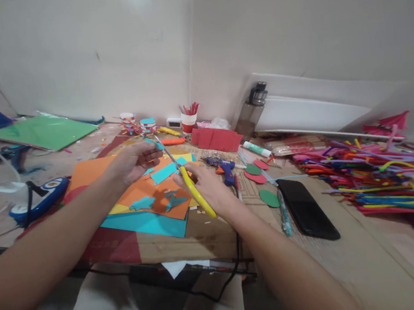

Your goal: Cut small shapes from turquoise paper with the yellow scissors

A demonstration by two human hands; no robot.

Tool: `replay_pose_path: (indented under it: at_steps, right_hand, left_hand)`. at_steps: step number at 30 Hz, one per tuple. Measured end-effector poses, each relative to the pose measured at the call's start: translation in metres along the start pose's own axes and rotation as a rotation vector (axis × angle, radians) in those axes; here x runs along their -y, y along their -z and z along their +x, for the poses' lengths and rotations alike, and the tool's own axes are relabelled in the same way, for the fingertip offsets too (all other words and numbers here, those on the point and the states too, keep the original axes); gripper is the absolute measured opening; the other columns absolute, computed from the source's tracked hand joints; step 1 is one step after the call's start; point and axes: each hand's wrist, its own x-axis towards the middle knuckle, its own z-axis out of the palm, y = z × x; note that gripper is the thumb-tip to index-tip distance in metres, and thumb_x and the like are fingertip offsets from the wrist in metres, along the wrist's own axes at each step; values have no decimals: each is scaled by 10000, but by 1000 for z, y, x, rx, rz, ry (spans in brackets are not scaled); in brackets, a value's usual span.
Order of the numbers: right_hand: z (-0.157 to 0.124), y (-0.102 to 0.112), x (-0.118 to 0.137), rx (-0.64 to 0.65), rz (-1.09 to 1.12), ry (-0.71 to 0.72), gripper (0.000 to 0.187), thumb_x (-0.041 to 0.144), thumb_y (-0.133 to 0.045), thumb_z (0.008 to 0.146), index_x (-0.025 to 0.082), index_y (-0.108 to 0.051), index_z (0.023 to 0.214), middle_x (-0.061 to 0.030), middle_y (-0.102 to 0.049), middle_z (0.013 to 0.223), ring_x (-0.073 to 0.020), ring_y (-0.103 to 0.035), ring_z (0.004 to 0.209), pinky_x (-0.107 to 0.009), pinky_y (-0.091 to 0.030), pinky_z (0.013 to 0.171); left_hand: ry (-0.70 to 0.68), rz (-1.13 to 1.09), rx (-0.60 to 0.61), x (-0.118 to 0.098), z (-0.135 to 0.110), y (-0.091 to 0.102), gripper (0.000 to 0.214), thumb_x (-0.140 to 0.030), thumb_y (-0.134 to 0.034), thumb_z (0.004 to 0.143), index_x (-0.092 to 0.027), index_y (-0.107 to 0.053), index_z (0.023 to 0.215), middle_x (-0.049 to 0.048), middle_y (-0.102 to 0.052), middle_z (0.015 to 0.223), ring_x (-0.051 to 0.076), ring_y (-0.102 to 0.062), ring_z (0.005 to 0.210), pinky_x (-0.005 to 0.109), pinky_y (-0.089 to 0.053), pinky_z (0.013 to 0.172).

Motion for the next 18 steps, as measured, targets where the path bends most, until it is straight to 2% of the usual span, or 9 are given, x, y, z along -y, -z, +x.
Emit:
replay_pose_path:
  at_steps: [18]
  right_hand:
    - [0, -2, -1, -9, 4, 3, 356, 542, -500, 865, 197, -502, 778, 38, -431, 623, -99, -393, 549, -232, -303, 518]
  left_hand:
    - [2, -6, -12, 0, -1, -1, 71, -133, -665, 649, -121, -636, 713, 29, -686, 691, 129, -662, 649, 237, -463, 586]
